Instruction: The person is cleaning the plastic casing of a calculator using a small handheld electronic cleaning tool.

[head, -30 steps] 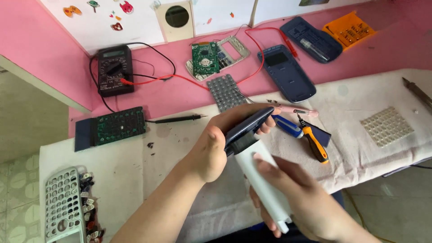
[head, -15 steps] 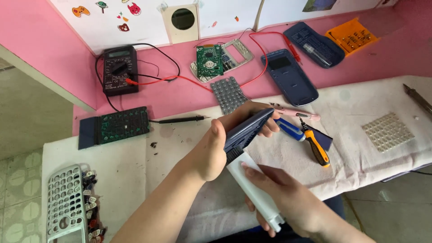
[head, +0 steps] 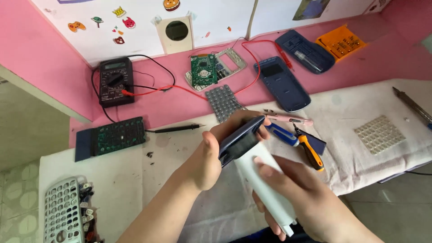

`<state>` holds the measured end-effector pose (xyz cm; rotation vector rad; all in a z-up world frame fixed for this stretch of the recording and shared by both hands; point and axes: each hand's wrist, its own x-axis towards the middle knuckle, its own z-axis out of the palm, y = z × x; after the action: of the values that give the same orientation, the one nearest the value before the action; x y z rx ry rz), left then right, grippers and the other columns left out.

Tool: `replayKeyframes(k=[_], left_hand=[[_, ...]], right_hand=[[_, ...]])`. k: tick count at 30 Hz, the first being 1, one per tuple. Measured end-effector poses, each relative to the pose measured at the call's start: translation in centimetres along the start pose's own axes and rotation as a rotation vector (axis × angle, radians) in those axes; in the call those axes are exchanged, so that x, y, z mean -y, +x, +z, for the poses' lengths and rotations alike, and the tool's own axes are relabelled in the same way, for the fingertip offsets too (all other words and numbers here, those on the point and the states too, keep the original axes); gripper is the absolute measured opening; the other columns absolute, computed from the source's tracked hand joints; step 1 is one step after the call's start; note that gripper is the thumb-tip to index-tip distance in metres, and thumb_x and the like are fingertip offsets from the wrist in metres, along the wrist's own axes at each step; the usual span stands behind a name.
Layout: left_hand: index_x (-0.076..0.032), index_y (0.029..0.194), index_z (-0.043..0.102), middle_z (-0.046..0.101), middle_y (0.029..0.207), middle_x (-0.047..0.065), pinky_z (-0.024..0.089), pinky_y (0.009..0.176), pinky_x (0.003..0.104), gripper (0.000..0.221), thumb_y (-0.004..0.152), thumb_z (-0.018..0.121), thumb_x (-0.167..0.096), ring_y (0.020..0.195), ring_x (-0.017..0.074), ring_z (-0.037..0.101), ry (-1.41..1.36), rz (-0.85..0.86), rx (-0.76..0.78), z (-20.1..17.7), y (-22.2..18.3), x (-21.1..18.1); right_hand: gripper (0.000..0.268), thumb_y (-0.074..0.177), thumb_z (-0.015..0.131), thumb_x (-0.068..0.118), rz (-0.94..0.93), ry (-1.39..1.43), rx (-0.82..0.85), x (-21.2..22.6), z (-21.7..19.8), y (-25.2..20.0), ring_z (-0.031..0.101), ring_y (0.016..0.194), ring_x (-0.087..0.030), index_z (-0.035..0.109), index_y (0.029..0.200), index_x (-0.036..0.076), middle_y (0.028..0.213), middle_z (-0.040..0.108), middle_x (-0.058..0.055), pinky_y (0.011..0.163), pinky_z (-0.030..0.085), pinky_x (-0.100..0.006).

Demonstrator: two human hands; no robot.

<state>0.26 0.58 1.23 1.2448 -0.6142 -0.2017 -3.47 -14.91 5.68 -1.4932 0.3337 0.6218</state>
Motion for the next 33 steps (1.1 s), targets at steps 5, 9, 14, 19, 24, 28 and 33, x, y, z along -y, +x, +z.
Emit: replayKeyframes(k=[5, 9, 14, 19, 24, 28, 33], left_hand=[[-0.002, 0.117, 0.045, 0.054, 0.101, 0.009, 0.042, 0.092, 0.032, 0.093, 0.074, 0.014, -0.079, 0.095, 0.0173, 0.051, 0.055, 0.055, 0.004, 0.2, 0.3, 0.1], [-0.002, 0.116, 0.047, 0.055, 0.101, 0.008, 0.043, 0.09, 0.031, 0.093, 0.075, 0.012, -0.078, 0.094, 0.0164, 0.052, 0.105, 0.078, -0.004, 0.4, 0.2, 0.3], [-0.002, 0.117, 0.045, 0.054, 0.101, 0.009, 0.042, 0.091, 0.032, 0.092, 0.074, 0.018, -0.079, 0.094, 0.0166, 0.051, 0.043, 0.055, 0.0, 0.4, 0.4, 0.6], [-0.001, 0.116, 0.046, 0.054, 0.102, 0.009, 0.042, 0.091, 0.031, 0.094, 0.074, 0.017, -0.081, 0.095, 0.0162, 0.051, 0.068, 0.077, -0.007, 0.4, 0.4, 0.9], [-0.001, 0.116, 0.046, 0.053, 0.099, 0.009, 0.043, 0.092, 0.032, 0.093, 0.074, 0.018, -0.079, 0.094, 0.016, 0.051, 0.029, 0.073, -0.02, 0.2, 0.4, 1.0], [-0.003, 0.122, 0.042, 0.05, 0.12, 0.01, 0.044, 0.094, 0.033, 0.089, 0.079, 0.018, -0.076, 0.101, 0.0168, 0.053, 0.036, 0.128, -0.013, 0.3, 0.2, 1.3], [-0.006, 0.116, 0.047, 0.055, 0.095, 0.005, 0.043, 0.09, 0.032, 0.086, 0.075, 0.016, -0.074, 0.09, 0.0152, 0.051, -0.03, 0.069, -0.143, -0.1, 0.5, 1.1]], right_hand=[[0.031, 0.085, 0.053, 0.022, 0.211, 0.013, 0.012, -1.9, 0.8, 1.3, 0.044, 0.029, -0.03, 0.054, 0.085, -0.009, 0.056, 0.051, -0.025, 0.024, 0.032, -0.034], [0.03, 0.084, 0.051, 0.02, -0.001, -0.021, 0.126, -2.1, -0.8, 0.7, 0.049, 0.027, -0.029, 0.056, 0.078, -0.01, 0.052, 0.055, -0.023, 0.022, 0.039, -0.034], [0.033, 0.086, 0.051, 0.027, 0.228, -0.129, 0.053, -1.4, 0.5, 1.2, 0.046, 0.031, -0.028, 0.053, 0.082, -0.005, 0.051, 0.05, -0.022, 0.027, 0.038, -0.033], [0.031, 0.087, 0.051, 0.022, 0.149, -0.129, 0.098, -1.4, -0.4, 1.0, 0.048, 0.03, -0.027, 0.054, 0.079, -0.008, 0.051, 0.053, -0.022, 0.023, 0.039, -0.033], [0.031, 0.088, 0.051, 0.027, 0.118, -0.319, 0.102, -2.8, 0.1, 1.9, 0.046, 0.027, -0.022, 0.051, 0.075, -0.001, 0.041, 0.051, -0.019, 0.025, 0.039, -0.03], [0.023, 0.083, 0.06, 0.024, -0.123, -0.438, 0.053, -3.4, -1.3, 1.7, 0.05, 0.031, -0.013, 0.058, 0.071, 0.004, 0.045, 0.053, -0.007, 0.025, 0.041, -0.027], [0.022, 0.075, 0.061, 0.038, -0.622, -1.15, -0.198, -4.4, -2.5, 3.4, 0.06, 0.057, -0.023, 0.056, 0.08, 0.018, 0.06, 0.061, -0.005, 0.054, 0.045, -0.032]])
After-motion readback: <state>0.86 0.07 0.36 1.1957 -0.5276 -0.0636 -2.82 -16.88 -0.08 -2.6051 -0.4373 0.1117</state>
